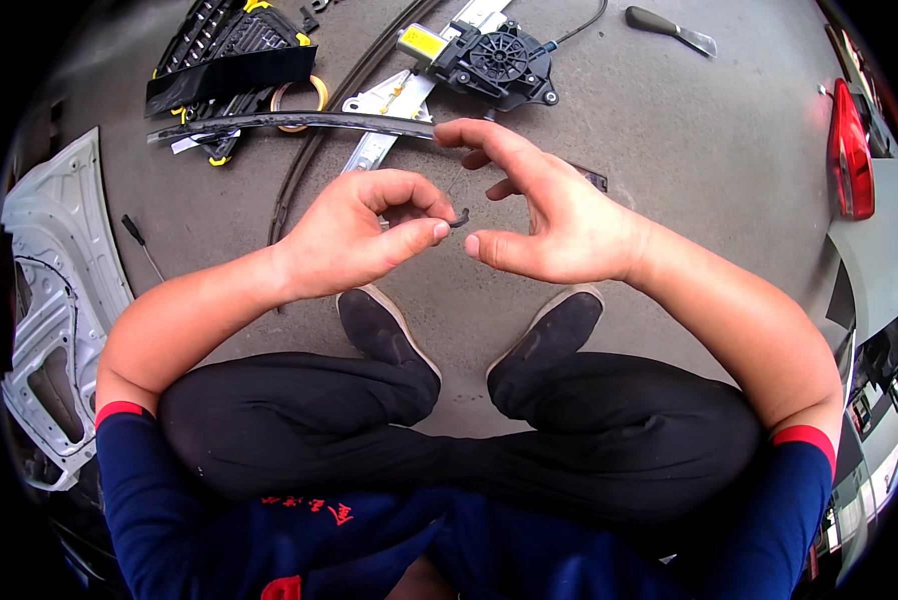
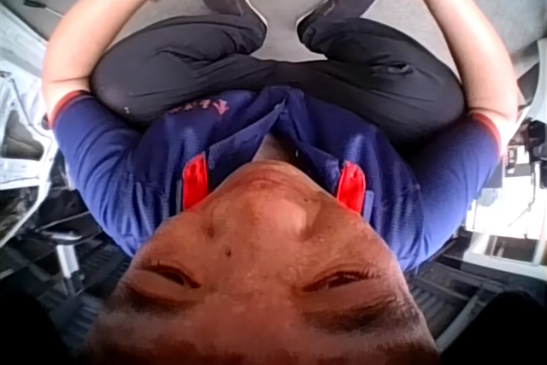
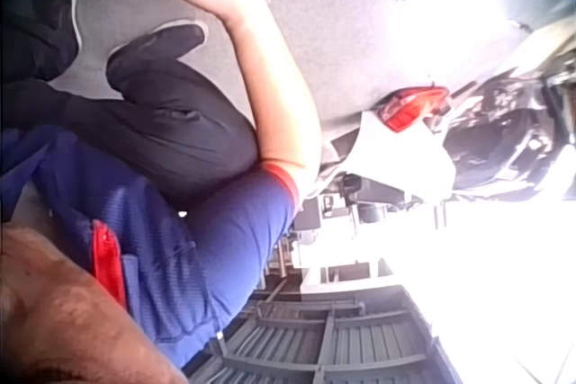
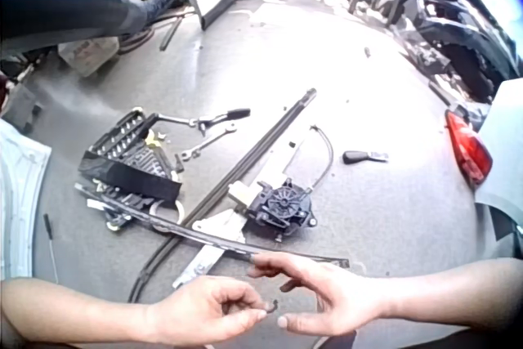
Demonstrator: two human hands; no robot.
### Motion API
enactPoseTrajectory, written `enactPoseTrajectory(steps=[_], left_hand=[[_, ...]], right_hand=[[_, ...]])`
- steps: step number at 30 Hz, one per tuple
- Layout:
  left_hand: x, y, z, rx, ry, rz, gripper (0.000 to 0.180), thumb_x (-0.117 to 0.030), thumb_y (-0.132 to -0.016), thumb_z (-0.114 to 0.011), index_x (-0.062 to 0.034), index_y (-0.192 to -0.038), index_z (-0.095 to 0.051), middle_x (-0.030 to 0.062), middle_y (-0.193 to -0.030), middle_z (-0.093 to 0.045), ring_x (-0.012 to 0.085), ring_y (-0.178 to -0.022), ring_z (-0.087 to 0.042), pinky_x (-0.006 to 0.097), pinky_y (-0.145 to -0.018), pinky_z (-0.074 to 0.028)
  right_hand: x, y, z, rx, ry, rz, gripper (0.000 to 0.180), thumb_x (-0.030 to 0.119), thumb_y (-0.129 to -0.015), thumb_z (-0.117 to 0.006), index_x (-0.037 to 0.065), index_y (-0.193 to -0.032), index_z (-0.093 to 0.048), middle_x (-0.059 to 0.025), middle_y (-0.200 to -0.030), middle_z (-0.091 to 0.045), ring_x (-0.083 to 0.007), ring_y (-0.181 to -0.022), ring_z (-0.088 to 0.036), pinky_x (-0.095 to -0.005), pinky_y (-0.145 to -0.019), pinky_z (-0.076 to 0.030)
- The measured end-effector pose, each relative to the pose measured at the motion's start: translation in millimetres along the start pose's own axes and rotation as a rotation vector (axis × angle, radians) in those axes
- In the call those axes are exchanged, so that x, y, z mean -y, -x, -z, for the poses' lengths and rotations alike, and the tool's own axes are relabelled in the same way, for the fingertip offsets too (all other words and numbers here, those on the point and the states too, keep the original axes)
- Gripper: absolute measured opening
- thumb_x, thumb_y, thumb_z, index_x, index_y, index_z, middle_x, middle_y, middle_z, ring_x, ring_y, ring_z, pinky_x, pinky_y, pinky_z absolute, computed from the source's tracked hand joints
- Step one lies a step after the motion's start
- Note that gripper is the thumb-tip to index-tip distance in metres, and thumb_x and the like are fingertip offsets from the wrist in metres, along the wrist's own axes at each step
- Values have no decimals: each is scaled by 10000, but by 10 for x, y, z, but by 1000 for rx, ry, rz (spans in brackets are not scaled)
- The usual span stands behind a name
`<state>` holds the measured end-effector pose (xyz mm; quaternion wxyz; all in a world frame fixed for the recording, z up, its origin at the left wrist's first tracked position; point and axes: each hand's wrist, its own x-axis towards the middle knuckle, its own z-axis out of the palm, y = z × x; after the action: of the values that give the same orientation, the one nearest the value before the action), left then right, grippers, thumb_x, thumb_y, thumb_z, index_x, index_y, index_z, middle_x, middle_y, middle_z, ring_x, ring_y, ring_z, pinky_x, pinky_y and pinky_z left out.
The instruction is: The person sits on the floor and assembles a car door weatherstrip. They manipulate a small black plastic clip, insert it into a metal channel, and then attach a long black rubber seal to the metal frame. The person works with their hands to align and press the components together.
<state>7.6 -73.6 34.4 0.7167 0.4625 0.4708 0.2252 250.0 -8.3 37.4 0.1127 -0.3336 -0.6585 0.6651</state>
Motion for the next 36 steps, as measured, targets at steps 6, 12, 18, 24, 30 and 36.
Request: enactPoseTrajectory(steps=[6,12,18,24,30,36], left_hand=[[-67,12,23,29,-29,106,190,-170,-964,-737,13,-1018,-730,5,-870,-702,39,-781,-583,241,-693,-492],[-47,-24,8,-13,-37,109,217,-181,-970,-732,28,-1026,-717,-12,-846,-676,49,-768,-582,245,-732,-514],[22,-46,71,192,62,214,614,-300,-1015,-686,25,-1484,-461,92,-1192,-637,117,-959,-616,287,-868,-525],[56,-81,147,303,341,235,551,-294,-1018,-673,10,-1439,-492,102,-1227,-641,152,-1003,-635,326,-935,-541],[117,-93,228,438,408,92,456,-299,-1041,-639,8,-1367,-548,118,-1279,-652,147,-1011,-642,319,-934,-534],[143,-197,96,310,166,187,351,-328,-1036,-651,-16,-1191,-623,48,-1064,-671,129,-959,-618,315,-889,-520]], right_hand=[[35,-42,51,188,-126,-121,349,52,-928,-699,32,-1268,-620,-45,-1098,-700,-144,-1057,-659,-341,-992,-520],[87,-22,1,102,-200,-177,282,37,-916,-686,46,-1187,-610,17,-987,-638,-83,-944,-600,-297,-938,-508],[90,-15,28,122,-232,-98,339,20,-893,-664,38,-1222,-585,22,-938,-598,-81,-914,-587,-291,-920,-501],[74,-4,9,100,-222,-126,347,42,-902,-680,31,-1234,-579,15,-947,-608,-84,-910,-590,-300,-911,-503],[84,-2,-12,52,-121,-48,293,15,-877,-680,15,-1162,-616,-40,-924,-684,-121,-878,-664,-329,-876,-555],[204,-13,-86,38,53,-73,248,16,-874,-697,10,-1107,-613,-72,-922,-714,-161,-876,-713,-336,-831,-589]])
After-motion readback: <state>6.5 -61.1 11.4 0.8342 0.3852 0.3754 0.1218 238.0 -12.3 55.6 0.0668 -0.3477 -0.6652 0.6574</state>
